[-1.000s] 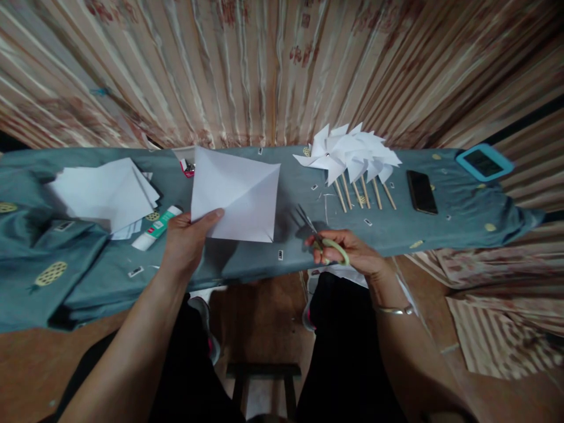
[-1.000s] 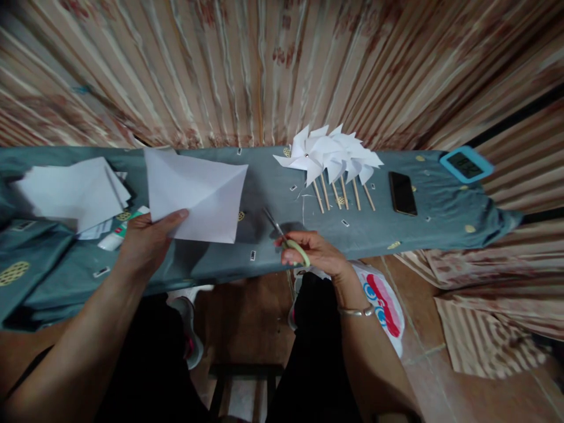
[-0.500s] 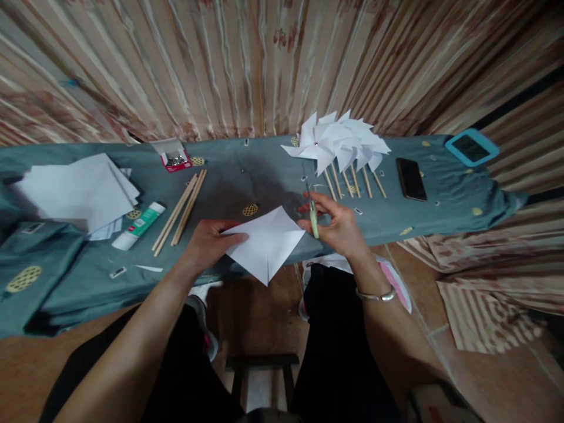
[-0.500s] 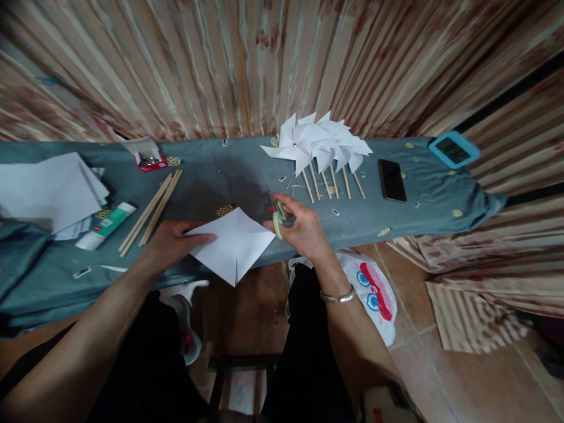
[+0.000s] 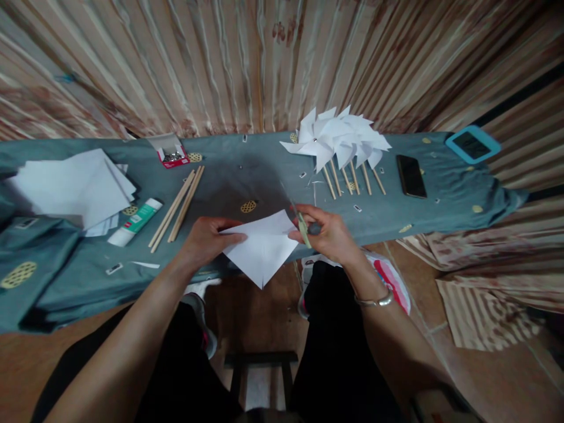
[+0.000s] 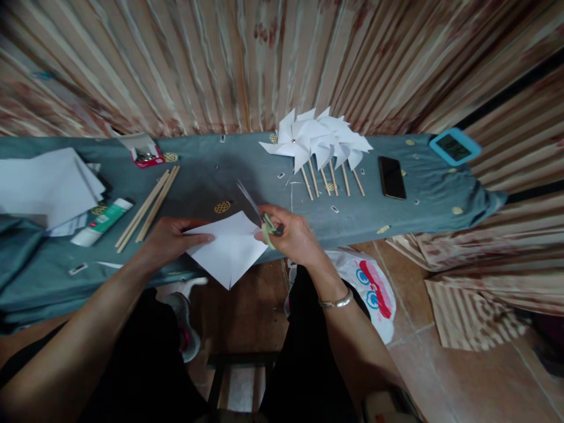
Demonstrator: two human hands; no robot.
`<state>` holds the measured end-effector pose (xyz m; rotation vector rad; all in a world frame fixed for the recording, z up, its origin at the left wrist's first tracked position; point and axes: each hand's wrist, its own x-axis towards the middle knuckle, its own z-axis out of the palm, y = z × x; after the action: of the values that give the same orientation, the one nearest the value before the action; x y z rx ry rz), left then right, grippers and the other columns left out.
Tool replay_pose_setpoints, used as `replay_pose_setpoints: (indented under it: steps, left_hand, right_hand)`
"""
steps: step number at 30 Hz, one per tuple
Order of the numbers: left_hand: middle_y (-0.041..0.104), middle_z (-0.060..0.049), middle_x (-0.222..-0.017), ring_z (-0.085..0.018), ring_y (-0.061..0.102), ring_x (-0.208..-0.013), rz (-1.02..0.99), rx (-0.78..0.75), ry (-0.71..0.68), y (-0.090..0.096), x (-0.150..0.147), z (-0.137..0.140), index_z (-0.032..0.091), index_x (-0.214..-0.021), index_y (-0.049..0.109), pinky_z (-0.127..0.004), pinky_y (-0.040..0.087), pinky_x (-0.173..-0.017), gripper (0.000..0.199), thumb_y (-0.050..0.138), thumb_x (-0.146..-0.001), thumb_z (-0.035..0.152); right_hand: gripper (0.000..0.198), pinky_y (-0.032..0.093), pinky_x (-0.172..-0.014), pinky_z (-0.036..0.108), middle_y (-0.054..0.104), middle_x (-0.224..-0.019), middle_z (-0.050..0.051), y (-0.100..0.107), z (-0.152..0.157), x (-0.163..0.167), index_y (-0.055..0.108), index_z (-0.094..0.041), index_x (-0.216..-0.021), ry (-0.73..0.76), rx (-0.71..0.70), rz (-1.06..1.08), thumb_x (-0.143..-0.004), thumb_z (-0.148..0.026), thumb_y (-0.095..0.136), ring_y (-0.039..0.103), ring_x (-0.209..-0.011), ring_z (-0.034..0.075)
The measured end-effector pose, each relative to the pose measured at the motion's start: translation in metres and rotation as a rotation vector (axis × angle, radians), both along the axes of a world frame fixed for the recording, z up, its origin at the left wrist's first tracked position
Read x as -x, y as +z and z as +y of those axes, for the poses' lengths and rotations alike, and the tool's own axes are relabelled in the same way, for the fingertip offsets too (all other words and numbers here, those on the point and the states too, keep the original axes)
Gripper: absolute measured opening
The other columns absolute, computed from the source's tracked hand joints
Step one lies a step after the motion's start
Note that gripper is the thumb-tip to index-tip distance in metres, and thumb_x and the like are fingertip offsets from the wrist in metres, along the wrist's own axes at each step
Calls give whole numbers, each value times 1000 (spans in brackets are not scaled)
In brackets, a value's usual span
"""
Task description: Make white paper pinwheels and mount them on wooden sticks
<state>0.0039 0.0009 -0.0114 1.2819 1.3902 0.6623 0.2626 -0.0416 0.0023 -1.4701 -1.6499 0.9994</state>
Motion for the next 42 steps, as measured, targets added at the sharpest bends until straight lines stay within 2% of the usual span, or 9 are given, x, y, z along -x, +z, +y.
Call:
replay_pose_setpoints:
  steps: [4, 9, 13, 17, 20, 23, 27, 34, 42]
  left_hand:
    - [75, -4, -75, -21, 67, -64, -107, -30, 48, 3, 3, 0, 19, -86, 78, -28, 53, -59, 39, 85, -51, 35]
    - [74, -8, -107, -23, 69, -96, -508, -64, 271, 7, 3, -1, 22, -125, 60, -34, 54, -85, 72, 80, -62, 49]
    - [61, -14, -132, -27, 60, -119, -642, -9, 205, 1, -8, -9, 22, -129, 53, -41, 49, -97, 78, 79, -62, 52]
    - [62, -14, -130, -32, 58, -121, -579, -27, 79, -6, -29, -23, 21, -127, 55, -44, 48, -99, 82, 85, -53, 43]
    - [68, -11, -123, -30, 59, -120, -577, -82, 89, -5, -43, -28, 19, -116, 62, -43, 45, -106, 67, 84, -56, 38]
    - [71, -9, -116, -29, 62, -117, -513, -109, 254, -3, -48, -24, 19, -110, 65, -42, 45, -106, 52, 81, -62, 33]
    - [72, -8, -113, -29, 63, -113, -410, -183, 415, -4, -41, -17, 19, -108, 67, -42, 49, -101, 50, 81, -61, 31]
    - [75, -4, -92, -27, 68, -95, -271, -397, 481, -3, -19, -1, 22, -94, 67, -43, 53, -94, 41, 83, -59, 34]
    - [74, -5, -93, -26, 68, -99, -387, -503, 502, -15, 6, 24, 25, -96, 62, -44, 53, -96, 46, 82, -60, 45]
  right_hand:
    - [42, 46, -69, 29, 60, -64, -4, -8, 2, 8, 67, -19, -110, -64, -59, -51, -72, -33, 74, 53, -63, 13]
    - [46, 47, -68, 30, 65, -68, -3, -18, 15, 15, 63, -20, -106, -277, -48, 185, -67, -42, 74, 56, -63, 14]
    - [51, 48, -66, 29, 63, -66, -4, -23, 24, 26, 59, -21, -104, -398, -37, 313, -64, -49, 74, 58, -62, 15]
    - [50, 50, -70, 32, 67, -69, -2, -20, 26, 42, 60, -20, -108, -430, -71, 257, -67, -48, 73, 60, -64, 16]
    - [51, 52, -73, 34, 71, -76, 2, -18, 26, 54, 61, -20, -110, -391, -86, 232, -69, -47, 73, 64, -69, 18]
    - [53, 53, -71, 34, 73, -78, 3, -19, 27, 63, 61, -19, -110, -345, -56, 290, -68, -47, 75, 66, -70, 19]
    - [56, 55, -70, 33, 74, -84, 4, -22, 28, 69, 62, -19, -104, -287, 42, 431, -60, -50, 81, 69, -75, 20]
    - [57, 51, -64, 28, 72, -82, 3, -19, 9, 71, 63, -19, -103, -101, 182, 514, -59, -49, 83, 66, -72, 17]
    - [44, 42, -62, 25, 64, -70, -2, -11, -17, 64, 69, -18, -103, 191, 318, 158, -72, -49, 75, 56, -63, 12]
